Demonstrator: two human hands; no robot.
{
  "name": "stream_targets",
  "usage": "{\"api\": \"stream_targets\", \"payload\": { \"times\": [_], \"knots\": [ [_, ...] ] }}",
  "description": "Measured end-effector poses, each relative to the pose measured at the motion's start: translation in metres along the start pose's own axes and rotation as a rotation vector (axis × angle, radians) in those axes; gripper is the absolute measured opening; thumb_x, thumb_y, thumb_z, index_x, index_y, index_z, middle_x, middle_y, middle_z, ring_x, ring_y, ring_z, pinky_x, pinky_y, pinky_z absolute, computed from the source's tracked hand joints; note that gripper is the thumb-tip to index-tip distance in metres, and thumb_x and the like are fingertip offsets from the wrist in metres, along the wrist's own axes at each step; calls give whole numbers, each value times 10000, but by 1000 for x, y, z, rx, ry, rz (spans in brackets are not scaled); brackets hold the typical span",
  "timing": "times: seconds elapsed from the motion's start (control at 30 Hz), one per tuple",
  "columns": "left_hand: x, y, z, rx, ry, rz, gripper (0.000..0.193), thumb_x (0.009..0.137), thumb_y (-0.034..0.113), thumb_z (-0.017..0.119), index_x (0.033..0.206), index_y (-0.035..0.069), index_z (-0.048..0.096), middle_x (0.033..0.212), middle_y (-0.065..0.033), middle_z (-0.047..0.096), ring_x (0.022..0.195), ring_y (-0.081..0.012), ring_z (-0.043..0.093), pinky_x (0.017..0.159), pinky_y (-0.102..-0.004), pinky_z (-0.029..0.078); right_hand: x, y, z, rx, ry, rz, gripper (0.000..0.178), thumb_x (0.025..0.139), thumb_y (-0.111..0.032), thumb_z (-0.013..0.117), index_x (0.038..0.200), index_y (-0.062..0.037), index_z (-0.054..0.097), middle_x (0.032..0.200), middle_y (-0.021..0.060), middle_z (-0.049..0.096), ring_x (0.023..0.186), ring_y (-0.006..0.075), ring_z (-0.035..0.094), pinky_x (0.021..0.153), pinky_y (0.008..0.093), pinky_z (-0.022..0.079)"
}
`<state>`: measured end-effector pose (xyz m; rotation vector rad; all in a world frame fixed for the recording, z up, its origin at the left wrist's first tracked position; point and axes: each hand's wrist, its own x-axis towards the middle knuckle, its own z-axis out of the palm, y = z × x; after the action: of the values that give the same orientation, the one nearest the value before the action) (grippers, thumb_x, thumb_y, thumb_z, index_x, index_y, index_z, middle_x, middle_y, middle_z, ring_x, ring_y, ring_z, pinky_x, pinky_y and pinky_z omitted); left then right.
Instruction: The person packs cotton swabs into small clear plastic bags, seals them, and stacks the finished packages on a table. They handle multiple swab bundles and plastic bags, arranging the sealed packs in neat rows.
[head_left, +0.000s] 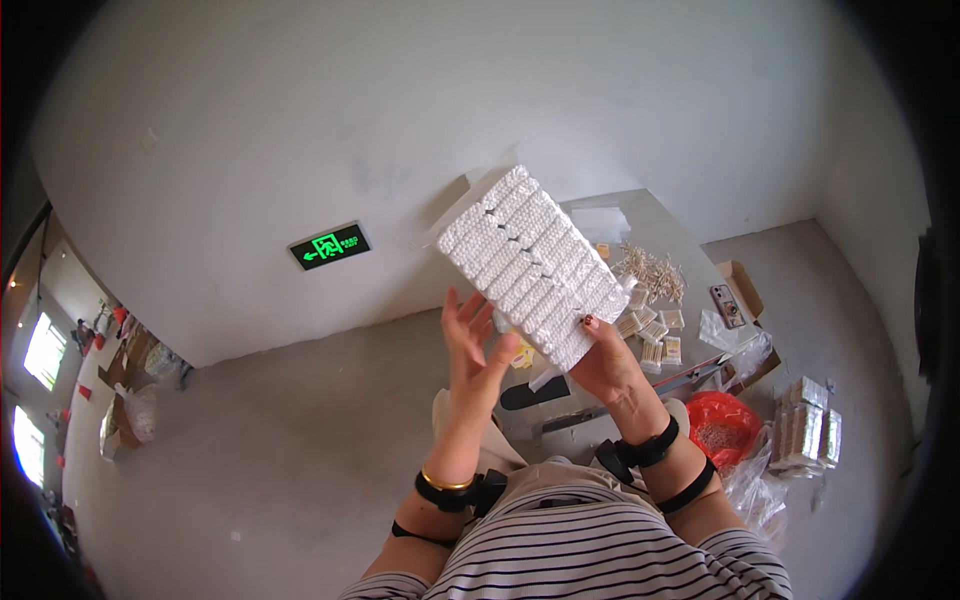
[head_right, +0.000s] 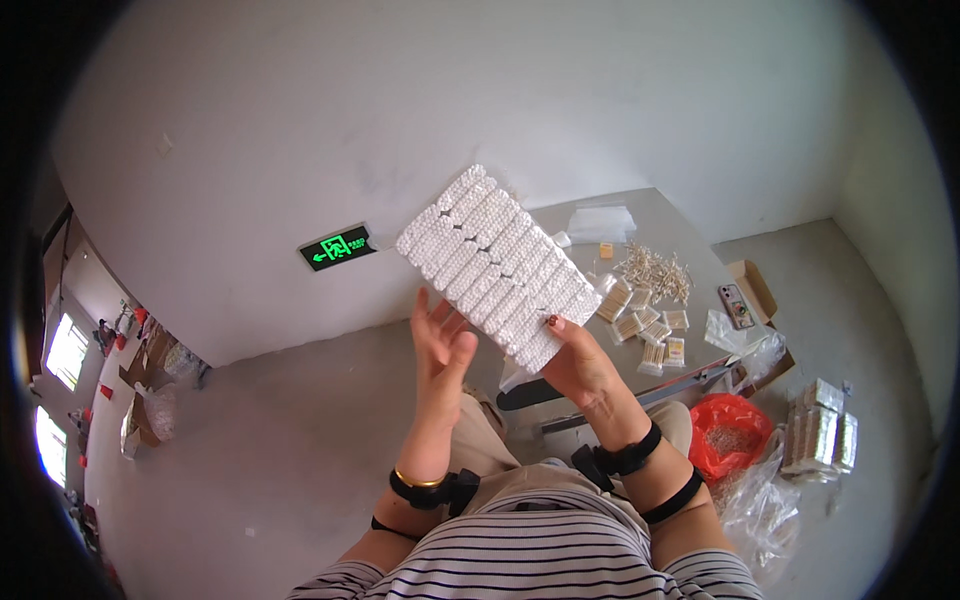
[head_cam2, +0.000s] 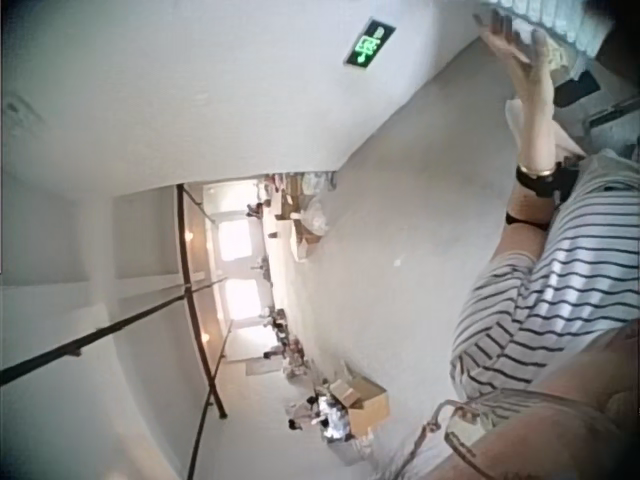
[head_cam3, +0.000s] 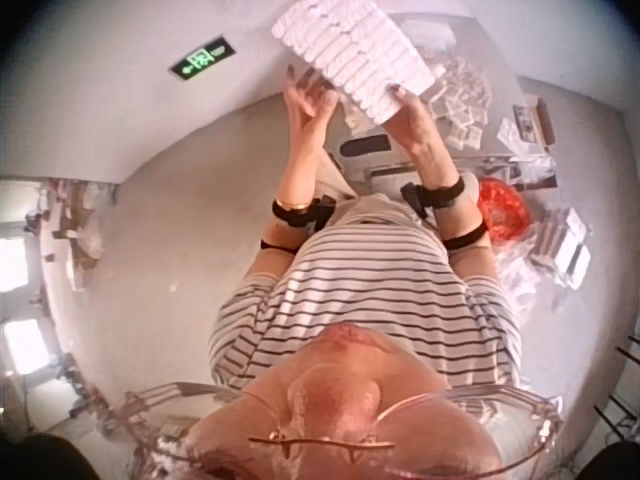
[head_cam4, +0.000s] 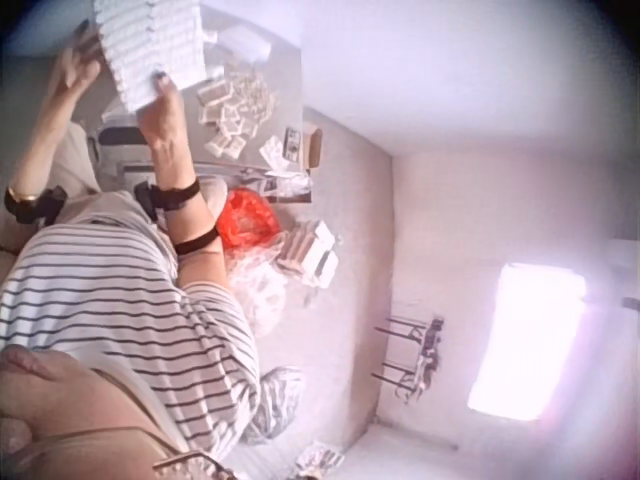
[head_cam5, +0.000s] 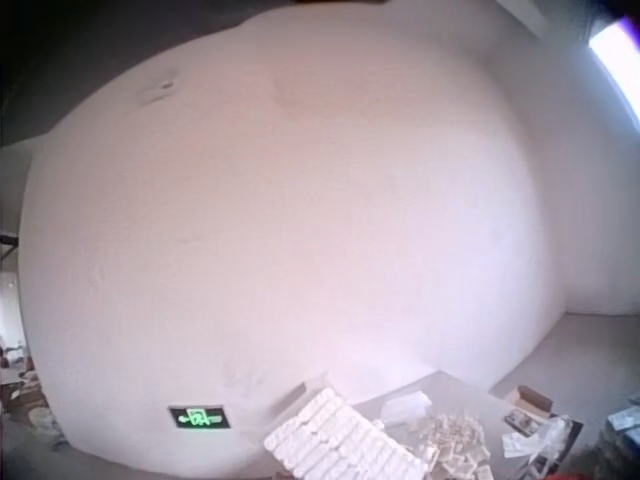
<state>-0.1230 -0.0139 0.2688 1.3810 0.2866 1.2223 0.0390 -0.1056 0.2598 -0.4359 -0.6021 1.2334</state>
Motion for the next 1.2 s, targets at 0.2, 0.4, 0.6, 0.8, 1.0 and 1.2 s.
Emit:
{"api": "stream_targets", "payload": {
  "times": [0.2, 0.4, 0.6, 0.8, 1.0, 1.2],
  "knots": [
    [4, 15, -15, -186, -118, -60, 992, 933, 618, 637, 1612, 72, 164, 1615, -162, 297, 1465, -317, 342, 1191, -465, 282, 5, -13, 0, -724, 123, -270, 874, 749, -96, 876, 1463, -26, 378, 1400, 148, 530, 1296, 282, 529, 1131, 436, 385],
    [-8, 4, -31, -542, -152, -310, 1127, 849, 849, 470, 1611, 68, 191, 1616, -92, 337, 1492, -277, 321, 1196, -499, 304, -4, 10, 13, -1708, -80, -1137, 874, 673, -169, 925, 1386, -118, 422, 1432, 201, 469, 1359, 444, 462, 1159, 621, 311],
    [-10, -6, -39, -774, -27, -309, 1050, 861, 823, 485, 1594, 101, 272, 1594, -89, 392, 1470, -292, 372, 1190, -528, 331, -16, 24, -3, -1941, -173, -1026, 970, 652, -164, 927, 1461, -156, 393, 1552, 211, 344, 1465, 454, 327, 1183, 645, 258],
    [-11, -16, -40, -864, 35, -257, 958, 891, 755, 535, 1589, 145, 293, 1598, -65, 394, 1463, -292, 386, 1188, -536, 344, -29, 18, -23, -936, 93, -346, 1104, 787, -233, 830, 1627, -117, 123, 1617, 243, 271, 1470, 426, 337, 1203, 527, 291],
    [-23, -54, -42, -619, -24, -145, 1027, 827, 585, 775, 1588, 108, 277, 1577, -76, 403, 1449, -277, 398, 1178, -507, 361, -27, 28, -23, -159, -104, 202, 1095, 884, -781, 520, 1634, -90, 119, 1640, 188, 297, 1484, 384, 349, 1194, 537, 306],
    [-28, -51, -18, -222, -184, -113, 1128, 687, 186, 938, 1582, 67, 262, 1542, -94, 423, 1424, -240, 429, 1161, -425, 392, -3, 53, -43, 62, 234, 261, 939, 920, -803, 389, 1575, -131, 348, 1553, 88, 477, 1402, 301, 483, 1175, 549, 346]
  ]
}}
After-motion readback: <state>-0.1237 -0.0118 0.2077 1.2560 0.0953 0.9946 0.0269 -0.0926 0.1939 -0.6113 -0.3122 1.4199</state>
